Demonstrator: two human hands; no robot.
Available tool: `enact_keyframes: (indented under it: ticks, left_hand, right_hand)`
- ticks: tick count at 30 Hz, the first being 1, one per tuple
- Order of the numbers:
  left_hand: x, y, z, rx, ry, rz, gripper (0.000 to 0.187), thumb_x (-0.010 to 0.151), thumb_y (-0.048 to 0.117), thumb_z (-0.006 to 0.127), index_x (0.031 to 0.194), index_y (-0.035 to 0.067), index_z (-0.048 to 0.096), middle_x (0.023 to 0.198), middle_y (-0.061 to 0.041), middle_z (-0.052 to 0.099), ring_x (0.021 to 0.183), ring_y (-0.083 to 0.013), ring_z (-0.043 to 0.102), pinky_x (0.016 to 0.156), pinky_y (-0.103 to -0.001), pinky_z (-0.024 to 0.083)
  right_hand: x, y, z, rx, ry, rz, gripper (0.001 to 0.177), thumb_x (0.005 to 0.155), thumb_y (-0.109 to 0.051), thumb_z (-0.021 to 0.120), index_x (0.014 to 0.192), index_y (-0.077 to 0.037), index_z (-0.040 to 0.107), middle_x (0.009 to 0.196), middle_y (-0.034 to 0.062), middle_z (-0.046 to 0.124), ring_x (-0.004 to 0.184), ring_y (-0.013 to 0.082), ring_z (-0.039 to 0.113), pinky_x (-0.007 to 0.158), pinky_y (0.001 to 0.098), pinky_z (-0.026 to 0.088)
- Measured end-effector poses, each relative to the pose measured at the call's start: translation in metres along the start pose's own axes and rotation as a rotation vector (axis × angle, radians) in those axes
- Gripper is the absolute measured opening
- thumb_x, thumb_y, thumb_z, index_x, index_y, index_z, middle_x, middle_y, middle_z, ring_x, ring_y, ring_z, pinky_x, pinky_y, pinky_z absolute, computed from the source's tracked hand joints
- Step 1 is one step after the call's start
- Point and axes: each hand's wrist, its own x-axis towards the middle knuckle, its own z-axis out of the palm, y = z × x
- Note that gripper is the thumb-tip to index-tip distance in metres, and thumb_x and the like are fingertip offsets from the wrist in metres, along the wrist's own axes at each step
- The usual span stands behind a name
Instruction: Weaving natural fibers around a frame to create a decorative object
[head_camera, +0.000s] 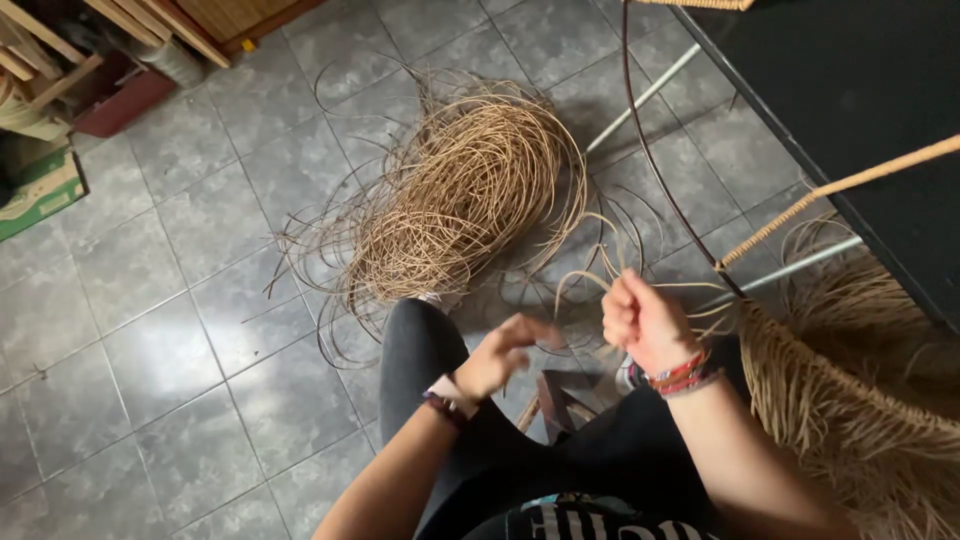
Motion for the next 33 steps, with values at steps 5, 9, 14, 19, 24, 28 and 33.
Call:
enact_keyframes:
  ticks: [5,9,14,19,24,28,33]
  left_hand:
    - [0.049,0.102,0.064,-0.704,0.152,-0.395,0.066,0.106,0.051,0.052,0.143,-0.003,0.055,0.136,-0.025,0.061,0.132,-0.0350,0.055,0.112,-0.045,0.042]
    - [0.094,0.056,0.052,-1.154,0.547,-0.360,0.023,0.108,0.029,0.048,0.091,0.014,0.056,0.062,0.006,0.045,0.052,-0.0114,0.044,0.050,-0.026,0.036]
    - [0.110,0.042,0.006,-0.934,0.630,-0.158,0.030,0.109,0.035,0.048,0.089,0.013,0.055,0.060,0.005,0.028,0.039,-0.0094,0.026,0.034,-0.025,0.020]
    - [0.089,0.002,0.029,0.036,0.446,-0.161,0.042,0.110,0.033,0.051,0.080,0.007,0.064,0.057,-0.013,0.059,0.058,-0.0253,0.059,0.055,-0.033,0.050]
    - [0.042,0.009,0.049,0.700,-0.142,-0.438,0.044,0.104,0.057,0.039,0.090,0.022,0.062,0.077,-0.013,0.072,0.081,-0.0399,0.075,0.072,-0.048,0.060]
    - [0.068,0.073,0.027,-0.001,-0.035,-0.279,0.057,0.088,0.029,0.069,0.138,0.006,0.055,0.133,-0.025,0.065,0.131,-0.0441,0.057,0.112,-0.058,0.043]
    - [0.128,0.061,0.010,-0.941,0.481,-0.227,0.021,0.111,0.028,0.044,0.118,0.012,0.056,0.072,0.004,0.032,0.046,-0.0132,0.054,0.043,-0.022,0.047]
  right_hand:
    - [-0.054,0.023,0.053,-0.694,0.138,-0.225,0.056,0.106,-0.034,0.056,0.055,-0.011,0.048,0.042,0.0079,0.049,0.032,0.0141,0.042,0.033,0.0234,0.031]
    - [-0.069,0.046,0.013,-0.799,-0.083,-0.053,0.044,0.106,-0.033,0.043,0.067,-0.014,0.038,0.054,0.0014,0.043,0.046,0.0102,0.032,0.042,0.0245,0.021]
    - [-0.064,0.022,0.044,-1.000,-0.122,-0.119,0.040,0.105,-0.029,0.048,0.076,-0.004,0.062,0.061,0.0131,0.063,0.057,0.0212,0.057,0.055,0.0372,0.049]
    - [-0.022,-0.021,0.090,-0.898,0.050,-0.301,0.043,0.098,-0.026,0.066,0.133,-0.003,0.063,0.114,0.0213,0.077,0.105,0.0263,0.075,0.084,0.0411,0.063]
    - [0.041,-0.063,0.094,-0.235,-0.094,-0.097,0.029,0.108,-0.017,0.042,0.128,-0.002,0.059,0.062,-0.0124,0.027,0.044,-0.0004,0.028,0.035,0.0154,0.024]
    - [0.012,-0.019,0.078,-0.461,0.061,-0.273,0.031,0.110,-0.029,0.050,0.101,-0.003,0.063,0.052,-0.0082,0.041,0.036,0.0024,0.044,0.024,0.0201,0.032]
    - [-0.029,0.043,0.040,-1.382,0.014,-0.167,0.023,0.093,-0.018,0.054,0.090,-0.011,0.076,0.077,0.0145,0.077,0.080,0.0362,0.076,0.071,0.0442,0.060]
